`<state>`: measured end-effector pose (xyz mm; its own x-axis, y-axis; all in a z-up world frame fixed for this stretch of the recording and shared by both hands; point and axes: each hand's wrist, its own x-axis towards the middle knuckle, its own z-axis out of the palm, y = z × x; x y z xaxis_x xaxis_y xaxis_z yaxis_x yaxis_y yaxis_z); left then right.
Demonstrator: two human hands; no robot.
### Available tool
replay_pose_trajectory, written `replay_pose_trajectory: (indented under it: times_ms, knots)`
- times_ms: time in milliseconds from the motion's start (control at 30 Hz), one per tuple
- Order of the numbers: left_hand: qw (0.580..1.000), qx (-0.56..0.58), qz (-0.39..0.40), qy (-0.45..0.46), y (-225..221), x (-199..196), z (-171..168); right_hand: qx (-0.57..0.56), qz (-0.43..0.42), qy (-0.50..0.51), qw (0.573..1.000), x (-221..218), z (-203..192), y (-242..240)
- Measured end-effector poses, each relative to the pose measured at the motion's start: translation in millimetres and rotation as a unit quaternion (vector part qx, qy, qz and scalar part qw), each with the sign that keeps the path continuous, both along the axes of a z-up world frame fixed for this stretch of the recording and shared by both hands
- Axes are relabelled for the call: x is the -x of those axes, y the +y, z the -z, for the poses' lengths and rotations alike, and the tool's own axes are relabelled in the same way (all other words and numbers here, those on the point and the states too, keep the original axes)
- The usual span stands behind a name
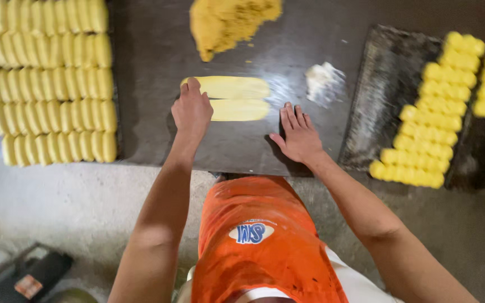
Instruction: The person prepares bread dough on a workstation, flattening small portions into strips and rolling them into shapes before placing them onto baking trays.
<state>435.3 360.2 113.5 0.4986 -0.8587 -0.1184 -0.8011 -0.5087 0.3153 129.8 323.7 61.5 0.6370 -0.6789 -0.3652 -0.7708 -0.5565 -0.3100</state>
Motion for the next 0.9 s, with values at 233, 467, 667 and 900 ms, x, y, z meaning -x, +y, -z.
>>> replay_pose_trajectory:
  times_ms: [233, 467, 667, 900]
  knots:
    - [0.943, 0.050, 0.292, 0.149, -58, 209, 16, 0.166, 0.267, -0.008, 0.949, 208, 9, 16]
    - [0.867, 0.032, 0.436, 0.240, -156, 442, 95, 0.132, 0.341, -0.040, 0.930, 320, 47, 38]
    - [0.929, 0.076, 0.333, 0.144, -182, 515, 142, 0.128, 0.355, -0.024, 0.926, 322, 61, 37]
    - [0.807, 0.074, 0.046, 0.584, -176, 337, 115, 0.105, 0.354, -0.068, 0.927, 319, 49, 30]
